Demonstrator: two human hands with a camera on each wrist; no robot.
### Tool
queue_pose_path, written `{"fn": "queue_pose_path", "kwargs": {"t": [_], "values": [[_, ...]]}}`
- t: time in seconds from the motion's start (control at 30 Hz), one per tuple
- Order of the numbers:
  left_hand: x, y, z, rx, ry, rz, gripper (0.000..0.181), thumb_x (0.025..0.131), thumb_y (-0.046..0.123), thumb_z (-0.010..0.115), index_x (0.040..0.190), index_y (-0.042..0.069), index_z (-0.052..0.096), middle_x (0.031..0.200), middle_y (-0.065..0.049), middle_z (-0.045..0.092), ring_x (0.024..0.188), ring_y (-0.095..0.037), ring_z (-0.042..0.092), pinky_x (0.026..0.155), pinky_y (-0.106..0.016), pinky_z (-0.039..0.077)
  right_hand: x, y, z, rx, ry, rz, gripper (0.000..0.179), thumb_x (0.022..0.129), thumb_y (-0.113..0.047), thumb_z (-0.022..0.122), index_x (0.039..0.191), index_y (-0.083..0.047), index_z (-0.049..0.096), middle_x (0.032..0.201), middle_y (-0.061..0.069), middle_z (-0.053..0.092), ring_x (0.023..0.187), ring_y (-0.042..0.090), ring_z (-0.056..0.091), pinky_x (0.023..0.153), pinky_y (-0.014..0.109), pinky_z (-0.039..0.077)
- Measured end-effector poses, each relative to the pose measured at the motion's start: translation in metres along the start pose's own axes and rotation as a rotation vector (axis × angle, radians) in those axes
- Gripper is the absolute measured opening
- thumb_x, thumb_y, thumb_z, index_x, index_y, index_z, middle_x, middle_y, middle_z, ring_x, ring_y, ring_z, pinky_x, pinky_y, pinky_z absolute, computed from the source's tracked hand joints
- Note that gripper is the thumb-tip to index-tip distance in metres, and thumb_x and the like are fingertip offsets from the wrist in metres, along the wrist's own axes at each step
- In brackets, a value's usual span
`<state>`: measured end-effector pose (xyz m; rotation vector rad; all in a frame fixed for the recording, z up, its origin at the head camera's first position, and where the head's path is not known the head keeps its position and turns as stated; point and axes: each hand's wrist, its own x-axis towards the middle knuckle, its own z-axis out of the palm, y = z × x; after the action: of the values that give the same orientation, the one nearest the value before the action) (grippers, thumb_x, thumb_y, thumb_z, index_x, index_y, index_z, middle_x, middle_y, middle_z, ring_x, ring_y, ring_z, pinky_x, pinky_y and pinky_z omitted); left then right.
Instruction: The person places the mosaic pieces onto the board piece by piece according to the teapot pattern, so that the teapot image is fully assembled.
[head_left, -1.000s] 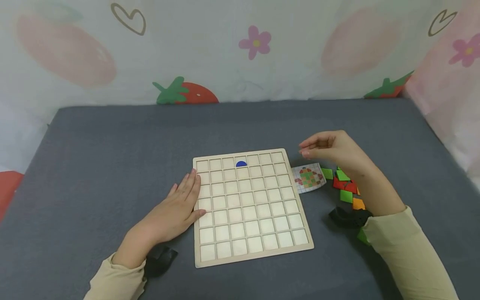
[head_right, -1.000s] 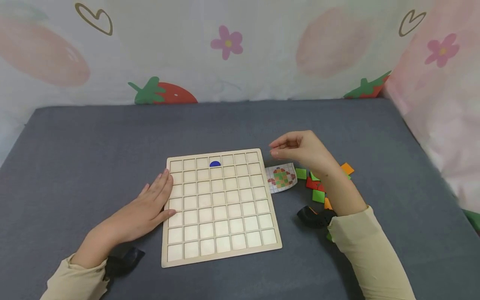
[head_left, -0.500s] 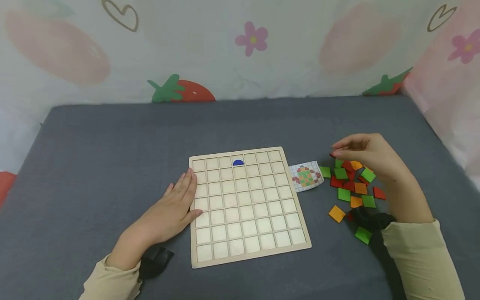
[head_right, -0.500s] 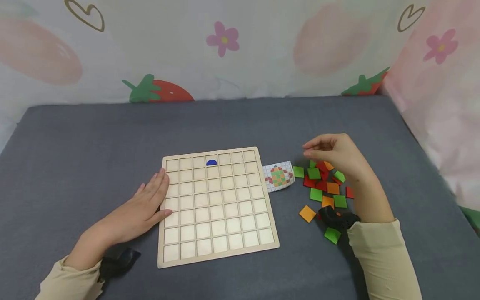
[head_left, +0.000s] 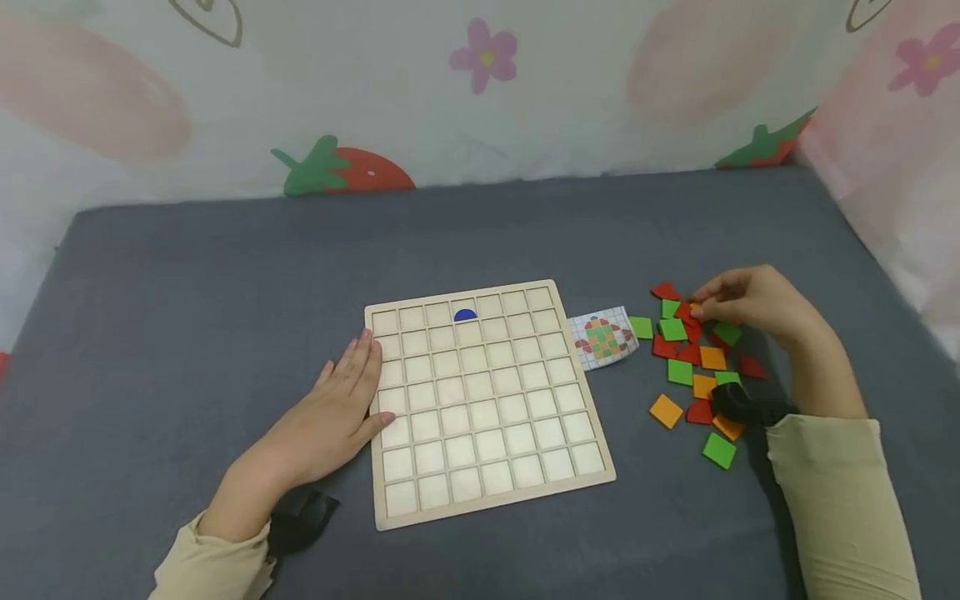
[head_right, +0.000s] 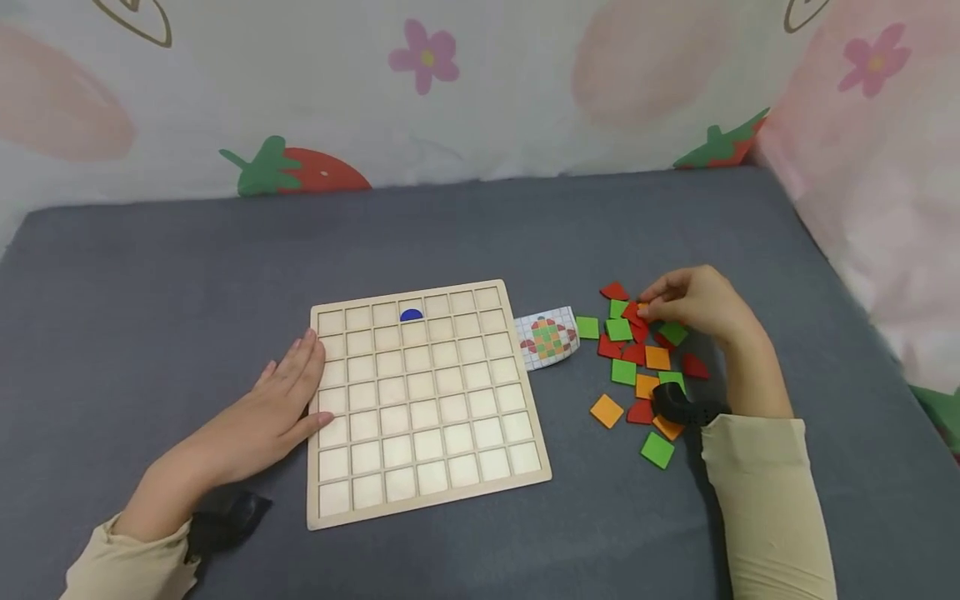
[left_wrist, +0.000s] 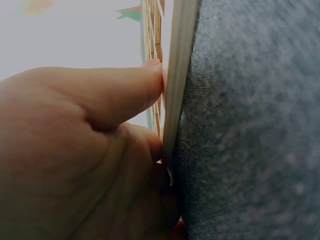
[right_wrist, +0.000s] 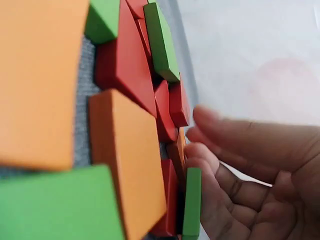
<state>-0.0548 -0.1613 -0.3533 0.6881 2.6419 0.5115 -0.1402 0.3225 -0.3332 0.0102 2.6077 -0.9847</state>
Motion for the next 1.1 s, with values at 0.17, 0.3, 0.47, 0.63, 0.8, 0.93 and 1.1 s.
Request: {"fn": "queue_pose_path", "kwargs": {"t": [0.17,0.3,0.47,0.63,0.8,0.93,1.1], "values": [[-0.002,-0.001,-0.001,-0.009,0.008,0.001,0.077,0.1,0.034,0.046,0.148,-0.006,0.002,0.155,-0.02,-0.008,0.142,-0.036,-0.002,0.109,-0.058,0.011,0.003,-0.002,0.004,-0.05,-0.02,0.003,0.041,0.086,-0.027,0.071,0.111,0.005,0.065,0.088,0.003,0.069,0.075,0.012,0.059,0.068,0.025,0.049],[0.0,-0.003,-0.001,-0.011,0.017,0.018,0.076,0.1,0.033,0.046,0.148,-0.006,0.003,0.155,-0.021,-0.007,0.142,-0.037,-0.001,0.109,-0.059,0.011,0.004,-0.004,0.005,-0.077,-0.024,0.003,0.037,0.087,-0.024,0.07,0.109,0.005,0.065,0.086,0.004,0.069,0.075,0.016,0.06,0.066,0.027,0.049],[0.002,-0.003,-0.001,-0.009,0.019,0.025,0.075,0.1,0.031,0.047,0.149,-0.006,0.002,0.155,-0.021,-0.007,0.142,-0.036,-0.001,0.11,-0.058,0.011,0.003,-0.005,0.004,-0.098,-0.025,0.002,0.034,0.087,-0.022,0.069,0.108,0.004,0.067,0.088,0.006,0.071,0.076,0.016,0.062,0.066,0.029,0.05],[0.006,-0.003,-0.001,-0.007,0.023,0.024,0.075,0.099,0.031,0.048,0.149,-0.004,0.004,0.156,-0.019,-0.007,0.142,-0.035,-0.001,0.11,-0.057,0.011,0.003,-0.007,0.001,-0.111,-0.006,-0.015,0.032,0.087,-0.02,0.07,0.107,0.003,0.066,0.089,0.006,0.07,0.077,0.016,0.062,0.066,0.029,0.05],[0.008,-0.001,0.0,-0.024,0.017,0.022,0.075,0.099,0.031,0.049,0.149,-0.004,0.005,0.156,-0.019,-0.007,0.142,-0.035,0.0,0.11,-0.057,0.01,-0.001,-0.006,0.0,-0.113,0.018,-0.044,0.026,0.087,-0.015,0.069,0.104,0.004,0.065,0.087,0.006,0.068,0.075,0.017,0.06,0.065,0.027,0.05],[0.006,-0.003,0.002,-0.016,0.017,0.016,0.075,0.099,0.032,0.049,0.149,-0.003,0.006,0.156,-0.019,-0.006,0.142,-0.036,0.001,0.11,-0.057,0.012,-0.005,-0.005,0.003,-0.071,0.032,-0.039,0.025,0.088,-0.015,0.068,0.104,0.004,0.065,0.085,0.006,0.068,0.07,0.014,0.059,0.06,0.027,0.047],[0.002,-0.004,0.005,-0.023,0.028,0.012,0.076,0.098,0.033,0.05,0.149,-0.003,0.006,0.156,-0.019,-0.006,0.142,-0.037,0.001,0.11,-0.057,0.012,-0.006,-0.009,0.003,-0.004,0.074,-0.05,0.027,0.089,-0.017,0.067,0.105,0.004,0.064,0.085,0.008,0.067,0.066,0.016,0.058,0.053,0.03,0.045]]}}
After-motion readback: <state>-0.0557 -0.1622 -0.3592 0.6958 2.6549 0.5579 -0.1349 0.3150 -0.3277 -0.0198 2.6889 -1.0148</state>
